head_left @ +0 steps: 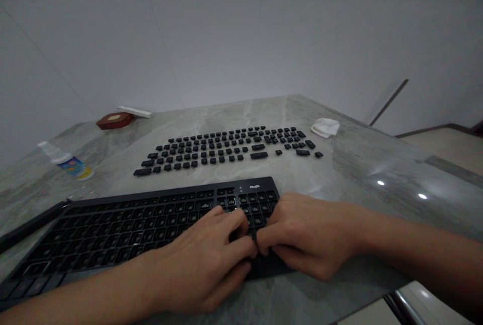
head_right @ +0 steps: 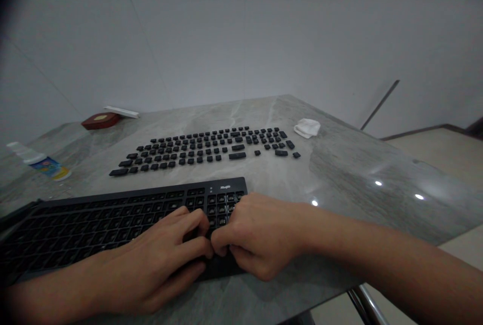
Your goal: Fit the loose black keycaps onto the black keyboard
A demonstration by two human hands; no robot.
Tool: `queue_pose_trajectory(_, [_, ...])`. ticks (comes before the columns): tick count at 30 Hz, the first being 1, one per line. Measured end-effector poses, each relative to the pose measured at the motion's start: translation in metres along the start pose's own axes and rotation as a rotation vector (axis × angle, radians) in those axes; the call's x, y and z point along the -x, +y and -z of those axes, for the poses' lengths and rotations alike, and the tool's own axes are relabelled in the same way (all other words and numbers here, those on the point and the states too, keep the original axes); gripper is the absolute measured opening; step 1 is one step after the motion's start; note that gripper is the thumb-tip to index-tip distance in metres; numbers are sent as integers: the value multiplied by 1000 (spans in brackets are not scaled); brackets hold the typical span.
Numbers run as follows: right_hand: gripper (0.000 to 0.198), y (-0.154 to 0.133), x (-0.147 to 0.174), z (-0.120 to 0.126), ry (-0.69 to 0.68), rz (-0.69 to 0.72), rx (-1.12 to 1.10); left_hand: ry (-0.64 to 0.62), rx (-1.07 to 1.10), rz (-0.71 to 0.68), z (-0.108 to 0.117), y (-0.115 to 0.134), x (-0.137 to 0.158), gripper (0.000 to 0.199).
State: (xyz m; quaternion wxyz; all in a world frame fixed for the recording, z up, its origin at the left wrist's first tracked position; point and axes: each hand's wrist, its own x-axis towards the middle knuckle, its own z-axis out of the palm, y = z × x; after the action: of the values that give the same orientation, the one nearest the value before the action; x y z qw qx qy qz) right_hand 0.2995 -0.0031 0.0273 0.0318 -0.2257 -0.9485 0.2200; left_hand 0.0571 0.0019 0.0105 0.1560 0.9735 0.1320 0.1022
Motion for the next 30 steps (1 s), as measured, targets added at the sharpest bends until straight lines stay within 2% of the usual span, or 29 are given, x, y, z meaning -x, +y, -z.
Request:
queue_pose_trajectory(16, [25, 6, 0, -3, 9, 58, -38, 15, -34, -20, -2, -5, 1, 13])
queue_pose_trajectory(26, [20, 5, 0, -5, 32, 59, 17, 9, 0, -19, -2, -6, -1, 11])
queue_pose_trajectory(30, [12, 8, -1, -6, 50, 66, 1, 10, 9, -19, -2, -7, 0, 10])
